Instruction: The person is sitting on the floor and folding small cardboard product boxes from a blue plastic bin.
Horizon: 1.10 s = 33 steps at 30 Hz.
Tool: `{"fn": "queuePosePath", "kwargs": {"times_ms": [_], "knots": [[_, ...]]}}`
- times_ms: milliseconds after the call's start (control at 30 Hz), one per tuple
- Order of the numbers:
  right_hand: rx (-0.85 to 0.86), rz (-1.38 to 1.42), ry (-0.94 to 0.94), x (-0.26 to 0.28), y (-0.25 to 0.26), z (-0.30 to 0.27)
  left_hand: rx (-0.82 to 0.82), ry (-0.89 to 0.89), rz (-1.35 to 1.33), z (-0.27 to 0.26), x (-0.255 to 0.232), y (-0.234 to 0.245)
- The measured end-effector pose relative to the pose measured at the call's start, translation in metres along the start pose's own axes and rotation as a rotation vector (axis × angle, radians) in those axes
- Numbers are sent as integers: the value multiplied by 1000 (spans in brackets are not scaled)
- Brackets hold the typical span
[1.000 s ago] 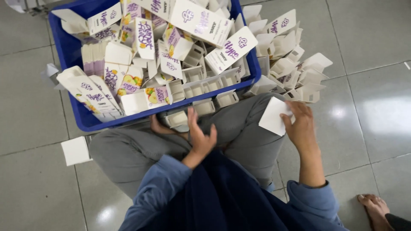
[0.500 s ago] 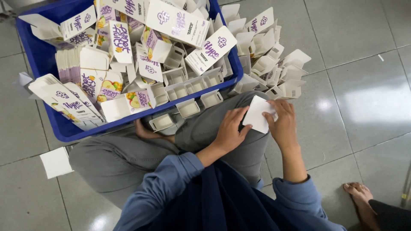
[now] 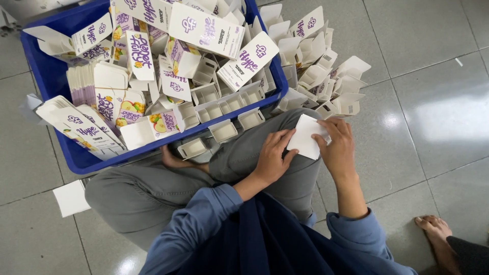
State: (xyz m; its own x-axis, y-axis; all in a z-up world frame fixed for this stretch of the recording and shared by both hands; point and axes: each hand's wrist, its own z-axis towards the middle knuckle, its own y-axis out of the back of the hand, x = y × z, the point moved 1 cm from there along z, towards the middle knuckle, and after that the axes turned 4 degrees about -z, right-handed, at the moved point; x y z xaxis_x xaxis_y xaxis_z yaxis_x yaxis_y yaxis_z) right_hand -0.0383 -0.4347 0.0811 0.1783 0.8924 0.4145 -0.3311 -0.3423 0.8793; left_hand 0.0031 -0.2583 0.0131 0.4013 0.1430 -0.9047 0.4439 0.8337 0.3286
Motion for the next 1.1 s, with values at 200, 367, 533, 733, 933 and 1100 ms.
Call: {"fn": "queuePosePath", "kwargs": {"times_ms": [200,367,533,733,933,1100], "knots": [[-28,31,40,-3,0,-2,29,47,15,0,1,-1],[15,19,37,-3,1,3,32,56,24,0,1,-2],[13,-19,77,-1,3,2,57,73,23,0,1,-1],[6,-76,114,4,4,-1,66,79,4,-1,-4,2],[39,31,25,0,1,-10,61,76,-10,-2,-9,5],[18,134,6,-13,-9,-19,-28,63,-118,2,0,2]]}}
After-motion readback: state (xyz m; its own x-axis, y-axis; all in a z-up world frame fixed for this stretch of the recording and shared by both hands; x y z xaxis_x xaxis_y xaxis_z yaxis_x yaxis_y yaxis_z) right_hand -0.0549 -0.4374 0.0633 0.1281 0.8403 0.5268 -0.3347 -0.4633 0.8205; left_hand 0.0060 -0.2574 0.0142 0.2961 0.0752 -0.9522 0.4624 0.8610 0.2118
